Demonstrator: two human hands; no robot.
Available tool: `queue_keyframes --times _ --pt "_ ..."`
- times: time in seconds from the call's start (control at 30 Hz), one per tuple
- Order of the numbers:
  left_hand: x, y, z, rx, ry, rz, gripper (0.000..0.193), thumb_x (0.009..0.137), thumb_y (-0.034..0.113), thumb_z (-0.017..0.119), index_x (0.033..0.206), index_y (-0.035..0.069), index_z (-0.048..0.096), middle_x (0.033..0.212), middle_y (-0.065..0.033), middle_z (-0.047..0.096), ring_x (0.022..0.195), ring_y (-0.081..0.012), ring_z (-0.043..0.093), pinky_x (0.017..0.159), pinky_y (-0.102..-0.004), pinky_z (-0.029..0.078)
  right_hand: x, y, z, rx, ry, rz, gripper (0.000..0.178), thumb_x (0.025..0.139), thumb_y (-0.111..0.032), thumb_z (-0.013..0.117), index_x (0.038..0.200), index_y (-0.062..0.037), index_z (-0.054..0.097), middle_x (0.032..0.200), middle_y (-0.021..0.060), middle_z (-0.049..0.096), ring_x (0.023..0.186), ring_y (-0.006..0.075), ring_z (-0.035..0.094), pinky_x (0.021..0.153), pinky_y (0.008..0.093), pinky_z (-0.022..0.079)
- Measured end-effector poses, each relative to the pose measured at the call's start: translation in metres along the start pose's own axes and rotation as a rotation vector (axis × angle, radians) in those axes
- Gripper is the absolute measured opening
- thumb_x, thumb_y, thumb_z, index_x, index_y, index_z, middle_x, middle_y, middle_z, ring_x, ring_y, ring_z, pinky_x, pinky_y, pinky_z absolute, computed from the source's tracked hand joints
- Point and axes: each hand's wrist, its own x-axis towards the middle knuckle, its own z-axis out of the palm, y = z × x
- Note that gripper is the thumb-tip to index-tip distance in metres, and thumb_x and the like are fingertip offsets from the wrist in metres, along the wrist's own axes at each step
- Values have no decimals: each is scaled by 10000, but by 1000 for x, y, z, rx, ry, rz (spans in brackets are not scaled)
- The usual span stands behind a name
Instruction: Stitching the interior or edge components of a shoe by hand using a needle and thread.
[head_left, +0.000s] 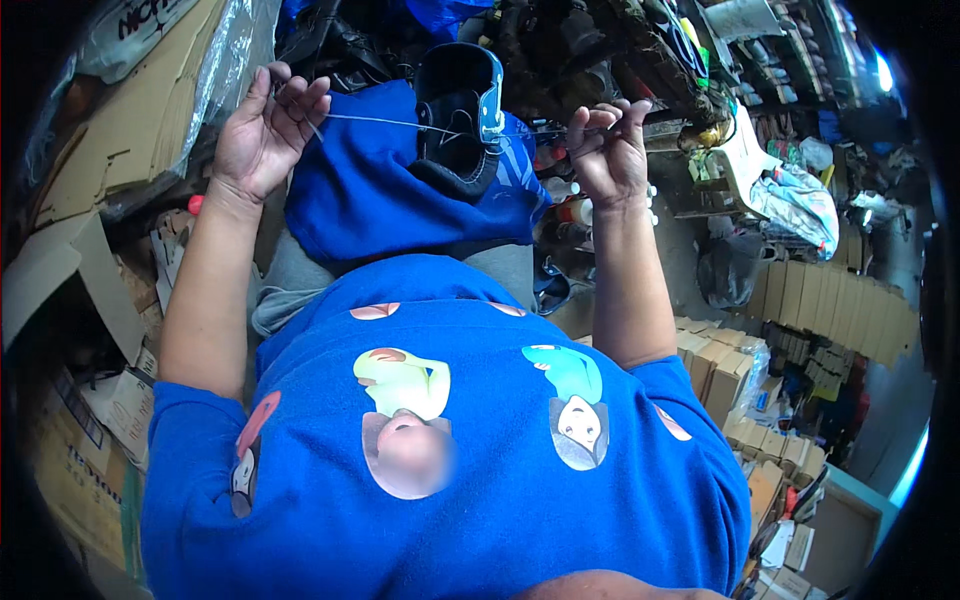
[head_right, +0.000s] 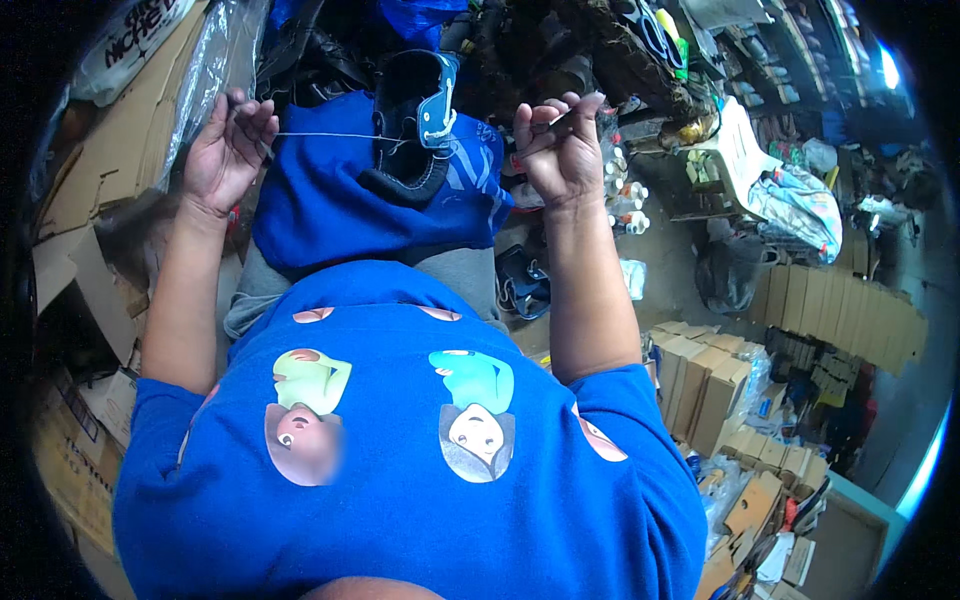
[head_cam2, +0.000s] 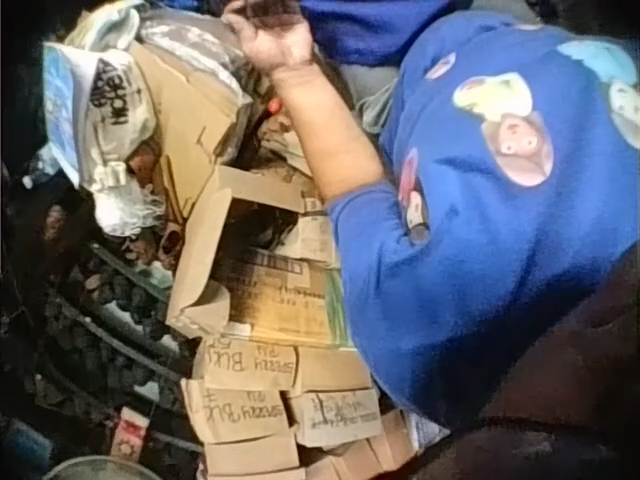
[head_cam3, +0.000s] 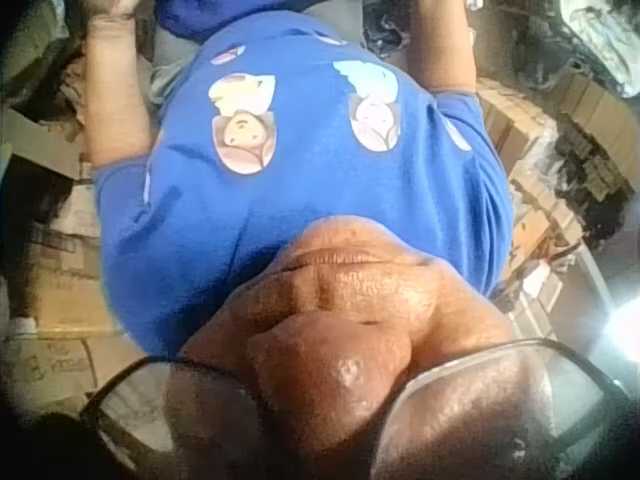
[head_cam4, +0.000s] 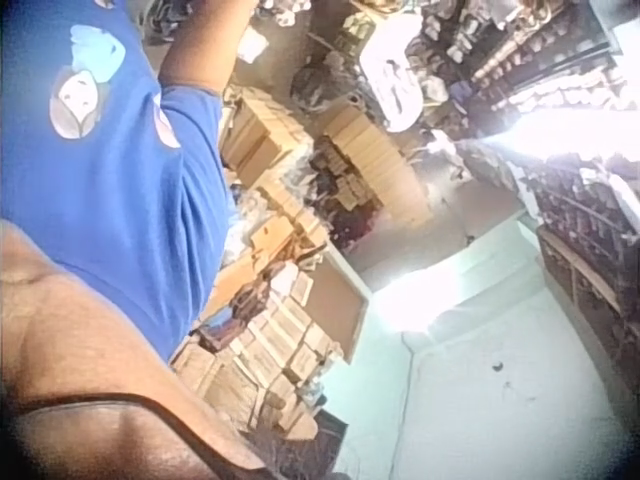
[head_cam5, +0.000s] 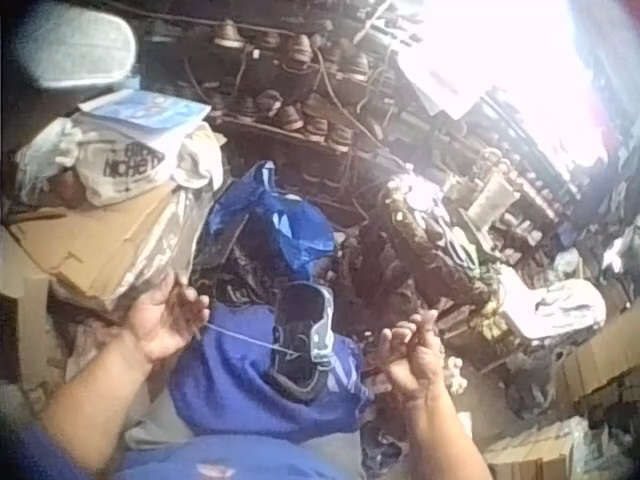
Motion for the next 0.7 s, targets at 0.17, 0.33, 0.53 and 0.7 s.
queue_keyframes --times 0.17,0.33,0.53,0.7 --pt "-4 -1 5 171 74 66 270 991 311 449 1010 61 548 695 -19 495 808 -167 556 763 -300 456 -15 -3 16 -778 90 -150 377 968 -479 415 790 -147 430 650 -10 408 502 93 337 526 274 343" --pt "-35 35 -26 445 310 165 228 987 293 477 977 70 522 584 55 315 481 -46 292 525 -213 278 -61 -104 -60 -1457 382 -597 251 986 -271 506 895 -65 616 746 -45 556 615 25 447 546 189 381" --pt "12 -1 5 1317 418 46 243 898 272 619 1014 60 645 700 8 556 569 -73 484 582 -222 401 -60 -90 -51 -1752 543 -228 277 942 -186 537 1155 -34 626 1019 47 637 890 106 553 812 247 438" --pt "63 -67 60 1684 -214 119 426 781 148 705 1182 52 596 1126 -88 619 1058 -171 575 970 -312 419 -27 3 20 -1914 0 -118 354 818 -4 578 1143 -113 666 938 57 582 835 156 585 805 272 473"
